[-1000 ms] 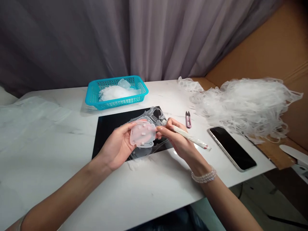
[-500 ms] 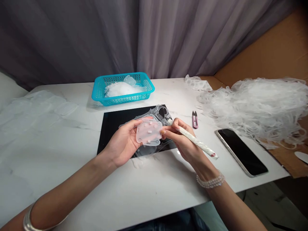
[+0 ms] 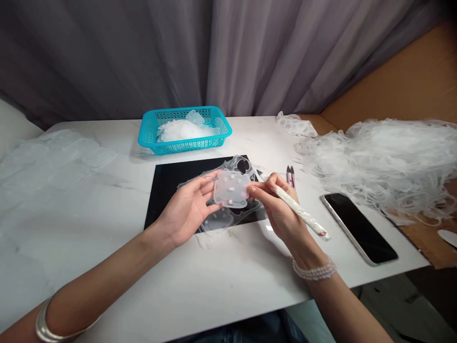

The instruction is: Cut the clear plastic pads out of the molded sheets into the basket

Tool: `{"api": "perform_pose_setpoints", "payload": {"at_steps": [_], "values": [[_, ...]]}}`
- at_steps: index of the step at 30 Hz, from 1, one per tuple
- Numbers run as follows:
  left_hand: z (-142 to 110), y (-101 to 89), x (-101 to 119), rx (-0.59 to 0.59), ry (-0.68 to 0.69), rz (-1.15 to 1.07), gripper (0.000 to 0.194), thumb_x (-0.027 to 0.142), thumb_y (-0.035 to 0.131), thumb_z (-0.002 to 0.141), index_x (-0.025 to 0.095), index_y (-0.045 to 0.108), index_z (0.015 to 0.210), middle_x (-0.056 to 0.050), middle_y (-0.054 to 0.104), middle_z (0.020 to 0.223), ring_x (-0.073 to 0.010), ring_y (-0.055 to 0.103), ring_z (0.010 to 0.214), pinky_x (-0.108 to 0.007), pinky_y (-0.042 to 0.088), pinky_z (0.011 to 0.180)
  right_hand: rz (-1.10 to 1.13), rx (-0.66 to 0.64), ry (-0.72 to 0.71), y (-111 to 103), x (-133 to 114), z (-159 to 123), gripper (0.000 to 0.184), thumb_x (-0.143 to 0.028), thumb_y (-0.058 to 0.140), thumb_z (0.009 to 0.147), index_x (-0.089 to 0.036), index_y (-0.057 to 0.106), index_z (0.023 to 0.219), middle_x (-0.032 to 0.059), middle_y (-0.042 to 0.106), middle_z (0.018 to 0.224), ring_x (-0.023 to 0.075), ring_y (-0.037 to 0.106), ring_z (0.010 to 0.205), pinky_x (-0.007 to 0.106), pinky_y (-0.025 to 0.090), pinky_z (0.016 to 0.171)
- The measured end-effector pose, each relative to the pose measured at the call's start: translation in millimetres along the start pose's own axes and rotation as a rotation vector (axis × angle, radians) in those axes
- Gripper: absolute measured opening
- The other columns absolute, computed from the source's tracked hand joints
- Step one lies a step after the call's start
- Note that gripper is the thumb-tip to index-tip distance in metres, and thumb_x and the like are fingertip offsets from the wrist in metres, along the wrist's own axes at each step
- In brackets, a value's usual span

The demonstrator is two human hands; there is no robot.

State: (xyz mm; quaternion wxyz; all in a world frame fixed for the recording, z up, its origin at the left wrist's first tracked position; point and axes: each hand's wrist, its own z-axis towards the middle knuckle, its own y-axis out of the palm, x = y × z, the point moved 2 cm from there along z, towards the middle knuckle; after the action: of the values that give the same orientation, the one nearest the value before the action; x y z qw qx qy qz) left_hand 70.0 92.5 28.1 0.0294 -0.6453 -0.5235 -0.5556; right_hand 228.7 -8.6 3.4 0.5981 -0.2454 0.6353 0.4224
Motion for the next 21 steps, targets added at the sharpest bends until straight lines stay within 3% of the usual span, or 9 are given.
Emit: {"api": "perform_pose_setpoints", "payload": {"at_steps": [2, 4, 8, 9, 12, 14, 17, 21], "values": [[2, -3.1, -2, 0.043, -0.014, -0.022, 0.055, 0.033, 0.054, 0.092, 0.016, 0.048, 0.144, -0.015, 0.047, 0.152, -0.0294, 0.040, 0.144, -0.046, 0.045, 0.110, -0.136, 0.138, -0.136, -2, -2, -2, 0.041, -0.022, 0.076, 0.081, -0.025, 0.036, 0.071, 0.0012, 0.075, 0.083, 0.0163, 0.065, 0.071, 0.032, 0.049, 0.070], [4, -4.4, -4, 0.055, -0.093, -0.069, 0.060, 0.040, 0.051, 0.093, 0.013, 0.045, 0.146, -0.017, 0.045, 0.153, -0.0312, 0.042, 0.142, -0.047, 0.044, 0.110, -0.315, 0.187, -0.297, 0, -4, -8, 0.041, -0.023, 0.075, 0.082, -0.025, 0.036, 0.068, 0.0024, 0.076, 0.087, 0.0192, 0.068, 0.078, 0.035, 0.051, 0.073], [4, -0.5, -7, -0.110, -0.226, -0.192, 0.064, 0.050, 0.041, 0.095, 0.003, 0.052, 0.137, -0.025, 0.057, 0.139, -0.0361, 0.055, 0.130, -0.048, 0.047, 0.107, -0.422, -0.156, -0.448, 16, -7, -19, 0.037, -0.025, 0.069, 0.087, -0.026, 0.041, 0.064, 0.0040, 0.077, 0.089, 0.0273, 0.071, 0.099, 0.047, 0.052, 0.090], [3, 0.1, -7, -0.137, -0.228, -0.211, 0.065, 0.051, 0.039, 0.095, 0.003, 0.054, 0.136, -0.025, 0.059, 0.137, -0.0364, 0.056, 0.128, -0.049, 0.047, 0.106, -0.386, -0.168, -0.442, 17, -8, -20, 0.032, -0.028, 0.066, 0.089, -0.026, 0.044, 0.065, 0.0044, 0.077, 0.091, 0.0281, 0.070, 0.104, 0.049, 0.051, 0.094], [1, 0.3, -5, -0.145, -0.217, -0.247, 0.066, 0.053, 0.037, 0.095, 0.003, 0.054, 0.135, -0.024, 0.061, 0.134, -0.0368, 0.058, 0.126, -0.052, 0.048, 0.104, -0.207, 0.086, -0.436, 9, -12, -18, 0.031, -0.036, 0.052, 0.097, -0.026, 0.052, 0.068, 0.0033, 0.075, 0.089, 0.0268, 0.071, 0.102, 0.050, 0.048, 0.098], [0, 0.3, -3, -0.145, -0.216, -0.266, 0.066, 0.052, 0.037, 0.095, 0.003, 0.054, 0.136, -0.023, 0.060, 0.136, -0.0373, 0.058, 0.126, -0.053, 0.048, 0.104, -0.071, 0.239, -0.457, -1, -14, -13, 0.036, -0.038, 0.048, 0.099, -0.026, 0.050, 0.065, -0.0001, 0.068, 0.071, 0.0259, 0.074, 0.089, 0.049, 0.047, 0.097], [-1, 0.9, -2, -0.149, -0.215, -0.280, 0.065, 0.051, 0.038, 0.095, 0.003, 0.053, 0.137, -0.023, 0.060, 0.137, -0.0378, 0.058, 0.126, -0.054, 0.049, 0.103, 0.069, 0.313, -0.412, -12, -14, -4, 0.038, -0.040, 0.049, 0.098, -0.024, 0.044, 0.063, -0.0057, 0.052, 0.054, 0.0243, 0.075, 0.074, 0.045, 0.049, 0.091], [-2, 3.0, -1, -0.134, -0.214, -0.274, 0.065, 0.050, 0.037, 0.096, 0.002, 0.054, 0.136, -0.023, 0.062, 0.135, -0.0374, 0.061, 0.122, -0.054, 0.051, 0.100, 0.082, 0.347, -0.303, -17, -12, 0, 0.038, -0.045, 0.046, 0.098, -0.024, 0.040, 0.066, -0.0044, 0.056, 0.056, 0.0232, 0.075, 0.077, 0.039, 0.050, 0.085]]}}
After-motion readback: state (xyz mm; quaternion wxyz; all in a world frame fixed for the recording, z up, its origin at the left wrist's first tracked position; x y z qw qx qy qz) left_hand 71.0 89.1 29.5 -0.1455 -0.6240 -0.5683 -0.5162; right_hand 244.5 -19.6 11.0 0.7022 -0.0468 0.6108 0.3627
